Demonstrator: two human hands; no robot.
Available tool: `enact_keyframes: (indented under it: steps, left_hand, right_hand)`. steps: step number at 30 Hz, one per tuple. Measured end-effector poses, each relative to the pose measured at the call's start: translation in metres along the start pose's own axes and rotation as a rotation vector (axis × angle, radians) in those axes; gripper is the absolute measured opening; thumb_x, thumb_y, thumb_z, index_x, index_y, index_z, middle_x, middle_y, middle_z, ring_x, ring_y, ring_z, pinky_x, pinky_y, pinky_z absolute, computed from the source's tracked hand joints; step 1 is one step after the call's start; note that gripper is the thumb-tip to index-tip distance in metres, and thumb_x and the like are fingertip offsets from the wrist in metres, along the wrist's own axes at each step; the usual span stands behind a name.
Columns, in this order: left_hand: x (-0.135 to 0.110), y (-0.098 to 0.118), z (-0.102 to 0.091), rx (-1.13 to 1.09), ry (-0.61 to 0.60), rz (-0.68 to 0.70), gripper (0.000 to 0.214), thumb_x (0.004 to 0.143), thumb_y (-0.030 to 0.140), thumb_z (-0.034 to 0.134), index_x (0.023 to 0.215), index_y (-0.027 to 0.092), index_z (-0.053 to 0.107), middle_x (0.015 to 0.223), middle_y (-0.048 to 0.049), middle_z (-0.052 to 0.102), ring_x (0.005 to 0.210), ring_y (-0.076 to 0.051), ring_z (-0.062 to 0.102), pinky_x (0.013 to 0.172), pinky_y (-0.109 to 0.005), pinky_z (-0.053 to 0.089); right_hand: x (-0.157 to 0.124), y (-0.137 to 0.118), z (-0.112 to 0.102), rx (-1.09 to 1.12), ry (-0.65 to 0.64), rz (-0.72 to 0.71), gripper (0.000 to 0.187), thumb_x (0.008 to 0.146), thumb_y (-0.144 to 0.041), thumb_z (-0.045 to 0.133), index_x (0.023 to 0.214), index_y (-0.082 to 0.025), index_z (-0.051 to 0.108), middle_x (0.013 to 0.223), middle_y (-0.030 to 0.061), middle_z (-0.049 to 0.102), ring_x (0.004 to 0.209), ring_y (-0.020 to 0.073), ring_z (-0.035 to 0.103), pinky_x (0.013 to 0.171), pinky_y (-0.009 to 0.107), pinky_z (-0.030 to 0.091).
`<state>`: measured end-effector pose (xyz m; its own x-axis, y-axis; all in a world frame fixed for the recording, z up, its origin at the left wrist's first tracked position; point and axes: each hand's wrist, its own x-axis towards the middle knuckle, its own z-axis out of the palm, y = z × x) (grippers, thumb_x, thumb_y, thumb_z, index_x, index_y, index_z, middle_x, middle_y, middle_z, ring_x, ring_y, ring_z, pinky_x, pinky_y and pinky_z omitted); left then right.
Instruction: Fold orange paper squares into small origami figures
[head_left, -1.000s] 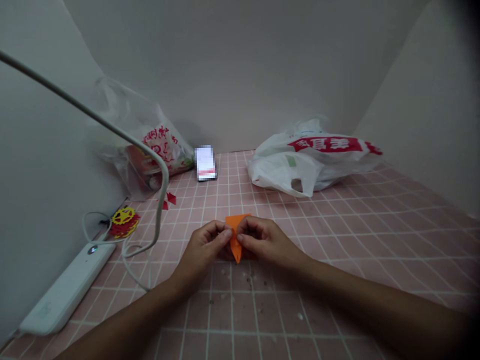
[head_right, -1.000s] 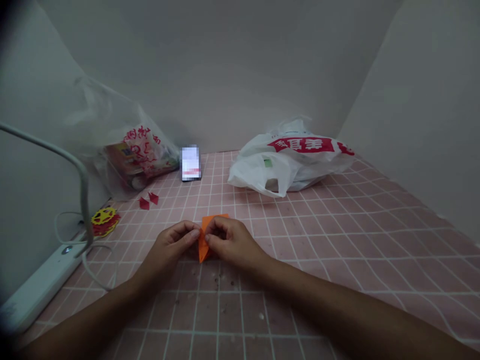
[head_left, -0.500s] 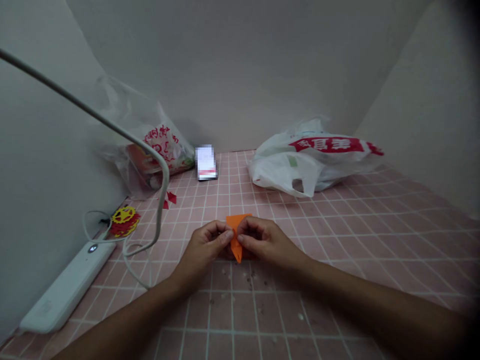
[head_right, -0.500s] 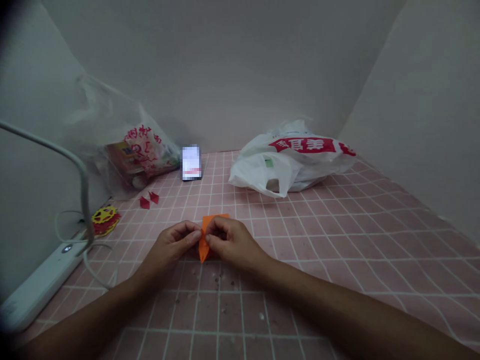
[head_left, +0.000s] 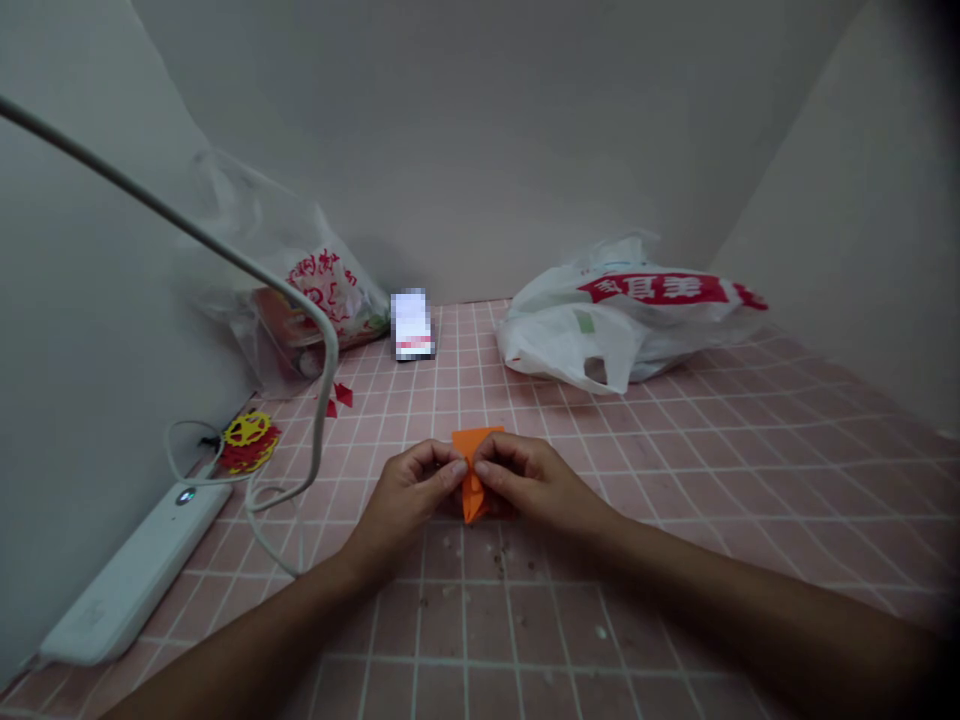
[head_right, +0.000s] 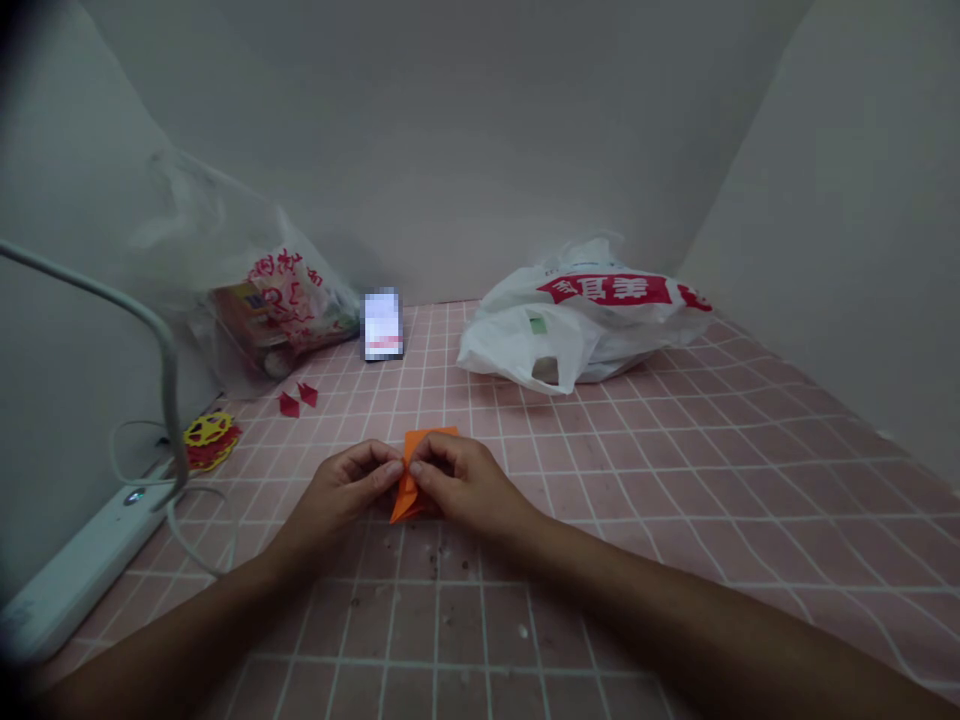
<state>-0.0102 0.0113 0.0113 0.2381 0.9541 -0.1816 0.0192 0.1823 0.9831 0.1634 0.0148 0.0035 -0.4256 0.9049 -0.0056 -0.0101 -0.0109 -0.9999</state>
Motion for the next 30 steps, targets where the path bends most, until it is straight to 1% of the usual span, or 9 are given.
enact_keyframes:
  steps: [4,12,16,26,30]
  left_hand:
    - [-0.0009,0.0005,-0.0004,0.009,-0.007,0.007,0.023,0.075,0.037,0.073,0.076,0.016,0.064,0.069,0.0018,0.061,0.062,-0.012,0.055,0.061,-0.023,0.044]
    - [0.0,-0.0022,-0.0016,0.004,-0.016,0.031,0.021,0.076,0.034,0.073,0.077,0.015,0.065,0.069,0.0018,0.061,0.064,-0.011,0.055,0.061,-0.022,0.044]
    - [-0.0002,-0.0021,-0.002,0.001,-0.022,0.021,0.021,0.076,0.034,0.073,0.076,0.015,0.065,0.069,0.0015,0.061,0.064,-0.011,0.056,0.061,-0.022,0.044]
    - [-0.0006,0.0025,-0.0005,0.074,-0.008,0.064,0.021,0.075,0.035,0.073,0.074,0.015,0.066,0.068,0.0014,0.06,0.063,-0.012,0.055,0.062,-0.024,0.045]
    - [-0.0011,0.0011,-0.0013,0.054,-0.016,0.054,0.023,0.074,0.037,0.074,0.074,0.015,0.066,0.07,0.0008,0.061,0.063,-0.012,0.056,0.062,-0.024,0.046]
  right_hand:
    - [0.0004,0.0012,0.0002,0.021,0.009,0.026,0.022,0.086,-0.036,0.057,0.073,-0.018,0.056,0.062,-0.0024,0.054,0.055,0.0107,0.045,0.052,0.024,0.035]
    - [0.0022,0.0026,-0.0007,0.034,-0.004,0.033,0.023,0.084,-0.037,0.06,0.073,-0.018,0.058,0.063,-0.0012,0.057,0.055,0.0113,0.047,0.052,0.024,0.035]
    - [0.0027,0.0021,-0.0012,0.019,-0.004,0.035,0.022,0.083,-0.037,0.061,0.073,-0.017,0.059,0.065,-0.0002,0.058,0.058,0.0119,0.049,0.053,0.024,0.036]
    - [0.0008,0.0041,-0.0003,-0.039,-0.001,0.017,0.022,0.087,-0.034,0.056,0.072,-0.018,0.057,0.061,-0.0025,0.053,0.056,0.0109,0.044,0.052,0.024,0.033]
    - [-0.0003,0.0019,-0.0004,-0.08,-0.005,0.003,0.023,0.088,-0.034,0.055,0.071,-0.018,0.056,0.064,-0.002,0.052,0.058,0.0114,0.044,0.054,0.024,0.033]
